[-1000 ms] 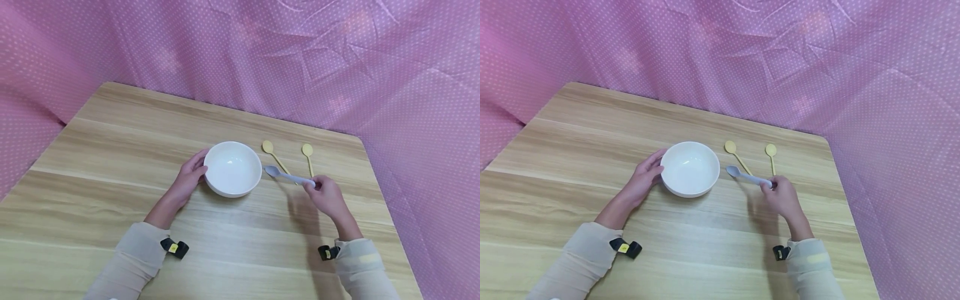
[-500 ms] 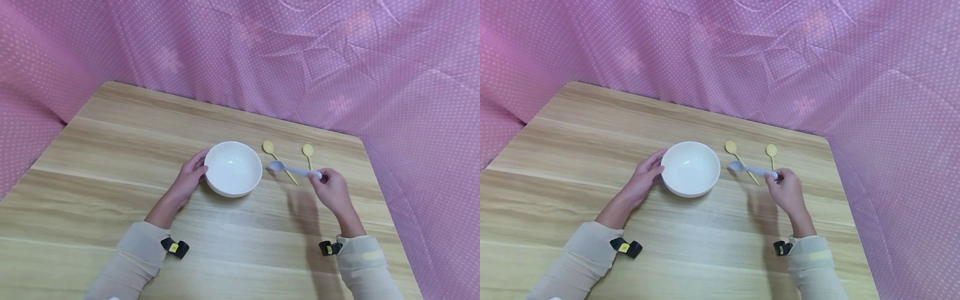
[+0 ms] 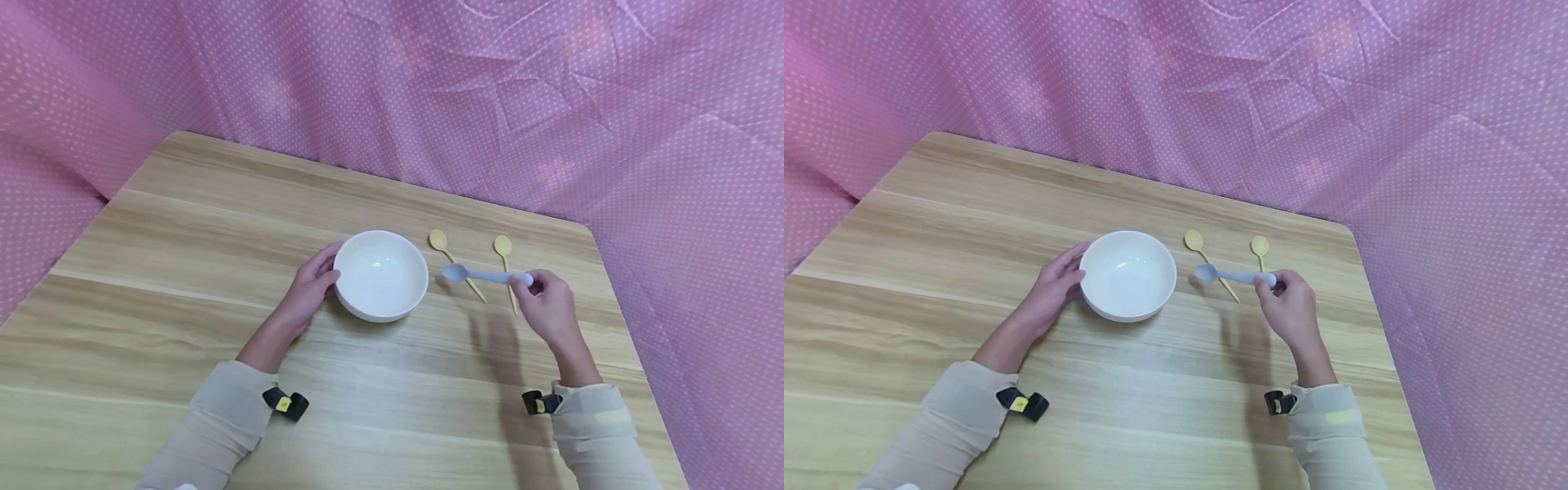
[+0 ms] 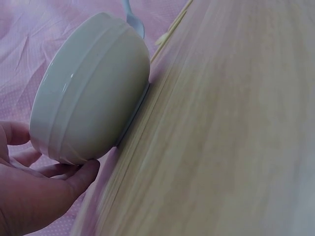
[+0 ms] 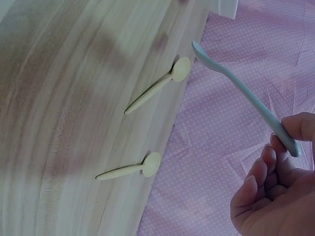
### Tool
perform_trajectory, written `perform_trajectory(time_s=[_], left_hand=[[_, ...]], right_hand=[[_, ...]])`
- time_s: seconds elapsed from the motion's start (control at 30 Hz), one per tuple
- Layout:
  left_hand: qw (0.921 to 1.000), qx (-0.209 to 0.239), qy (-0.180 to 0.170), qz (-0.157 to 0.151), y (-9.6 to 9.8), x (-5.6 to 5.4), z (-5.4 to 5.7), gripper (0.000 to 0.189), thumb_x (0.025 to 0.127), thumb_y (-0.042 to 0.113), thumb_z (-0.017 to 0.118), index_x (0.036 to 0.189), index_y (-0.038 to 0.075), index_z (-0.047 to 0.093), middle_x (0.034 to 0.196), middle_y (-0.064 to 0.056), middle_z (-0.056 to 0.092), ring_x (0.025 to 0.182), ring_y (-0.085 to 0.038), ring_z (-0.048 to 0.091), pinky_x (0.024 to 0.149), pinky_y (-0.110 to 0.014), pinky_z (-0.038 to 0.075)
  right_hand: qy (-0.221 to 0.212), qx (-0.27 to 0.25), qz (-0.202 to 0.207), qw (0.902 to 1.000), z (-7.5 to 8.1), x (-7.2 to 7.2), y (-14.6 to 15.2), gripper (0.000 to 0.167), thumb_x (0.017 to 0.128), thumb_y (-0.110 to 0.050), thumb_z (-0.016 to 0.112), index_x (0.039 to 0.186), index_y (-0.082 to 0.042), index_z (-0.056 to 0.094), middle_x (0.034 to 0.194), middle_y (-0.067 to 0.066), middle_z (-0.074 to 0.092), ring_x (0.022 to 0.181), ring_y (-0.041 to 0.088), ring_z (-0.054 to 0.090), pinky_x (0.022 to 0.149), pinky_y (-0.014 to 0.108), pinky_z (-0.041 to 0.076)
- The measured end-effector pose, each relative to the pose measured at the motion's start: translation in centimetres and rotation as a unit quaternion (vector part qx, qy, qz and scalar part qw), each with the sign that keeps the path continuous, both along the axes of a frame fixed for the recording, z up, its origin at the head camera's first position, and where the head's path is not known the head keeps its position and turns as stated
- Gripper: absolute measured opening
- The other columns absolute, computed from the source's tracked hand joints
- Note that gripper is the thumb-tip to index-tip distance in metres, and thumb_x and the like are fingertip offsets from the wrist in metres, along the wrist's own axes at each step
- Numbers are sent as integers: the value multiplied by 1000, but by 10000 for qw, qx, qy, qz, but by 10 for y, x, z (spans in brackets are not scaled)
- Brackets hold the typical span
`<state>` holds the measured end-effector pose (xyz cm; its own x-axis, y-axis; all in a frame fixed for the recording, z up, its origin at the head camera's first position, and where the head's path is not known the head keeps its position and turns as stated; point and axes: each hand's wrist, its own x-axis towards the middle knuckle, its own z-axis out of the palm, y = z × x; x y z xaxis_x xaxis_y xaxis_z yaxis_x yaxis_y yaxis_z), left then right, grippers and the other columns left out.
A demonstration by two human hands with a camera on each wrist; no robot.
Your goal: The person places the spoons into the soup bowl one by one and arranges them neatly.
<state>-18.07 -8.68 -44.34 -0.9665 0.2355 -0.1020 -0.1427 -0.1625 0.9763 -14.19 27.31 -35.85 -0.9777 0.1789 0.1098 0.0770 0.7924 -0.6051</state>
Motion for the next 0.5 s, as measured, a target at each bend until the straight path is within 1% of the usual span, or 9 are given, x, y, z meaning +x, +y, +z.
perform_trajectory(time_s=[0.23, 0.5], left_hand=[[10000, 9, -22, 1, -1, 0, 1, 52, 97, 1, 38, 147, 15, 33, 150, -7, 36, 135, -18, 36, 106, -41, 39], [10000, 30, 36, 40, 0, 0, 1, 52, 97, 1, 38, 147, 14, 34, 150, -7, 36, 136, -19, 35, 107, -42, 38]], right_hand=[[14, -119, -86, 9999, 3, 0, 1, 37, 93, -33, 55, 96, 3, 62, 79, 9, 53, 62, 12, 44, 46, 20, 39], [4, -167, -149, 9997, 4, -2, -1, 37, 93, -34, 54, 96, 2, 62, 79, 9, 52, 63, 15, 43, 45, 20, 37]])
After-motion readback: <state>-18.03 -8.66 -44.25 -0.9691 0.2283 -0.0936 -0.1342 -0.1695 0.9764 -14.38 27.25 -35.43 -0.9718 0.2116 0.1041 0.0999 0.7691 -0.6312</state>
